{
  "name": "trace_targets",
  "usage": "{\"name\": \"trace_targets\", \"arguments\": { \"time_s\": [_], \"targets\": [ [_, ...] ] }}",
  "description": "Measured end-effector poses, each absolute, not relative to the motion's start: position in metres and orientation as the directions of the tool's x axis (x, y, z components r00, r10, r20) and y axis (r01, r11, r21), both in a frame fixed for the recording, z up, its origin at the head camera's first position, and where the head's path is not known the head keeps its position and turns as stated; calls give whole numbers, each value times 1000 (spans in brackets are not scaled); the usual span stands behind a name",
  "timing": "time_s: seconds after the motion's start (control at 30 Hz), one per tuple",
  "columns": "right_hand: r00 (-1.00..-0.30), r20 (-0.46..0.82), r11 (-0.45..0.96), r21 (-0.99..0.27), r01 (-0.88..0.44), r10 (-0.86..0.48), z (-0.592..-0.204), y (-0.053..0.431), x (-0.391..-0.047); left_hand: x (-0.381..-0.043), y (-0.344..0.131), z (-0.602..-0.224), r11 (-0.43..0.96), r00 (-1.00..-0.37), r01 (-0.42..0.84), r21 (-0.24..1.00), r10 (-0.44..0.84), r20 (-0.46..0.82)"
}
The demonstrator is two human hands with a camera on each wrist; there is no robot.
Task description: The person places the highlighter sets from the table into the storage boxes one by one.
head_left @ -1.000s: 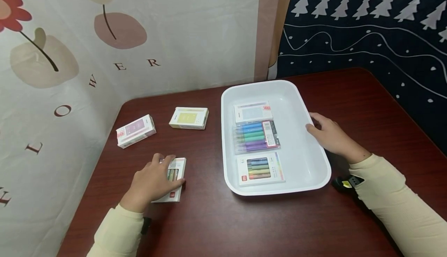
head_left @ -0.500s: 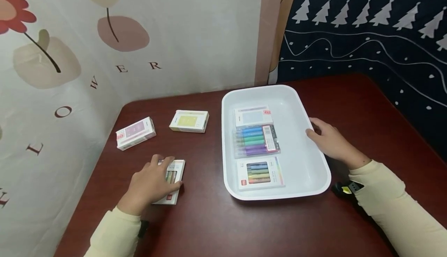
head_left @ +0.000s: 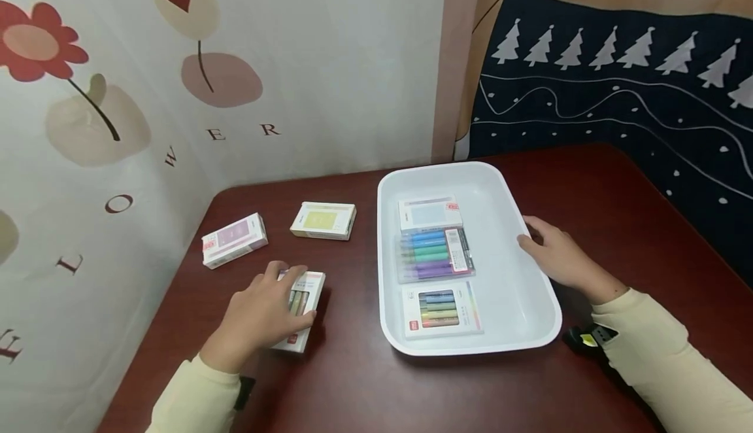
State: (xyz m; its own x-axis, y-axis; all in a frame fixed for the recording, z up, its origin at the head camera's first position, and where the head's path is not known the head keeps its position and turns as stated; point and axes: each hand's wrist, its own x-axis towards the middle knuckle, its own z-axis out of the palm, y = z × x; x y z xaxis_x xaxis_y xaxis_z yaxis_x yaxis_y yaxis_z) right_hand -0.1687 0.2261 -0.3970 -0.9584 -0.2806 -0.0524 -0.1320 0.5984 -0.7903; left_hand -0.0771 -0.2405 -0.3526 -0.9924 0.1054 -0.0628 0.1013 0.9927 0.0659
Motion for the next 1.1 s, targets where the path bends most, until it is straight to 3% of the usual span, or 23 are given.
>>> {"name": "trace_targets", "arguments": {
  "time_s": [0.3,1.1],
  "targets": [
    [-961,-65,608,-785,-118,-270,-403,230,-160,-77,-218,-346,978,-980,196,66,197,-6],
    [-957,-45,601,-786,-143,-287,-396,223,-170,-89,-177,-320,950,-951,307,53,305,45]
  ]
}}
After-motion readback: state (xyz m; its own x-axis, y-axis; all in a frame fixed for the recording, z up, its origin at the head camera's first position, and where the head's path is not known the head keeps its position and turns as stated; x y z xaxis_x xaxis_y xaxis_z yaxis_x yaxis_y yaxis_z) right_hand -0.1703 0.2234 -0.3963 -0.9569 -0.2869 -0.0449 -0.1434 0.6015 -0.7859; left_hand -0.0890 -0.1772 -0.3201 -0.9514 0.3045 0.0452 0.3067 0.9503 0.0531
